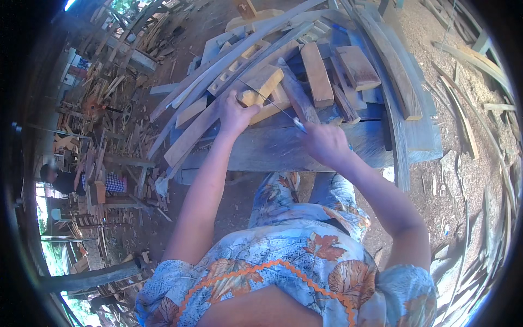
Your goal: The person holds a wooden block on a workbench and cuts into it using a hand saw.
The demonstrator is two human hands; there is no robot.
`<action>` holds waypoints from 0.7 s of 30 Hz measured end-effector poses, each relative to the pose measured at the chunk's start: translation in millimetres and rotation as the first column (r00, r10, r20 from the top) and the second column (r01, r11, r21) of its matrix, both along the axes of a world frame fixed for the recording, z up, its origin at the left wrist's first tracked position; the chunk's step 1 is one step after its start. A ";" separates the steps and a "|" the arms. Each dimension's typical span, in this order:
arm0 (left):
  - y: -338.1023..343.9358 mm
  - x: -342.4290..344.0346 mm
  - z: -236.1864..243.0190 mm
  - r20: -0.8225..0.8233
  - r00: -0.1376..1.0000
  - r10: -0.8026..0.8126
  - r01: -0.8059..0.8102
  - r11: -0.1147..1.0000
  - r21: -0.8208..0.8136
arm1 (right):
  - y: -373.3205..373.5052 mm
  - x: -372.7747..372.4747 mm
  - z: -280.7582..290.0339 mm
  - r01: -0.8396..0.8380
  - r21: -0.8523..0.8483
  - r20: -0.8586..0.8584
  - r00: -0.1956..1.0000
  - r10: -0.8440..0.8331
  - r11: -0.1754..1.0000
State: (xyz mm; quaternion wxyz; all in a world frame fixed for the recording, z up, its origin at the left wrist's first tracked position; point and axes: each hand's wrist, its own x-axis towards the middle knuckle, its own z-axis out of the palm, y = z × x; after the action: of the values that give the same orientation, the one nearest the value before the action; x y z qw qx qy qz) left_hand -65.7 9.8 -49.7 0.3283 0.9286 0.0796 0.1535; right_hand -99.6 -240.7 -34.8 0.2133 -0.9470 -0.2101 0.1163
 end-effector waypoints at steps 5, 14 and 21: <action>-5.9 -1.5 11.5 -0.048 0.999 -0.014 0.011 0.998 -0.065 | -10.0 4.1 15.6 -0.025 -0.015 0.030 0.999 0.025 1.000; -5.1 0.2 3.2 -0.065 0.998 0.023 -0.020 0.998 0.055 | 56.6 45.4 2.4 -0.045 0.087 0.086 0.996 0.038 0.995; 0.3 1.6 1.4 -0.008 1.000 -0.017 0.017 1.000 -0.014 | -13.8 -9.2 8.8 0.005 -0.025 0.008 1.000 -0.005 1.000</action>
State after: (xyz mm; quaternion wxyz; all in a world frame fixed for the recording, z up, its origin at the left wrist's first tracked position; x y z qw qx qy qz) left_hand -64.2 10.1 -48.2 0.3355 0.9276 0.0740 0.1466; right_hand -108.8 -254.6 -26.0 0.2012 -0.9506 -0.2070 0.1147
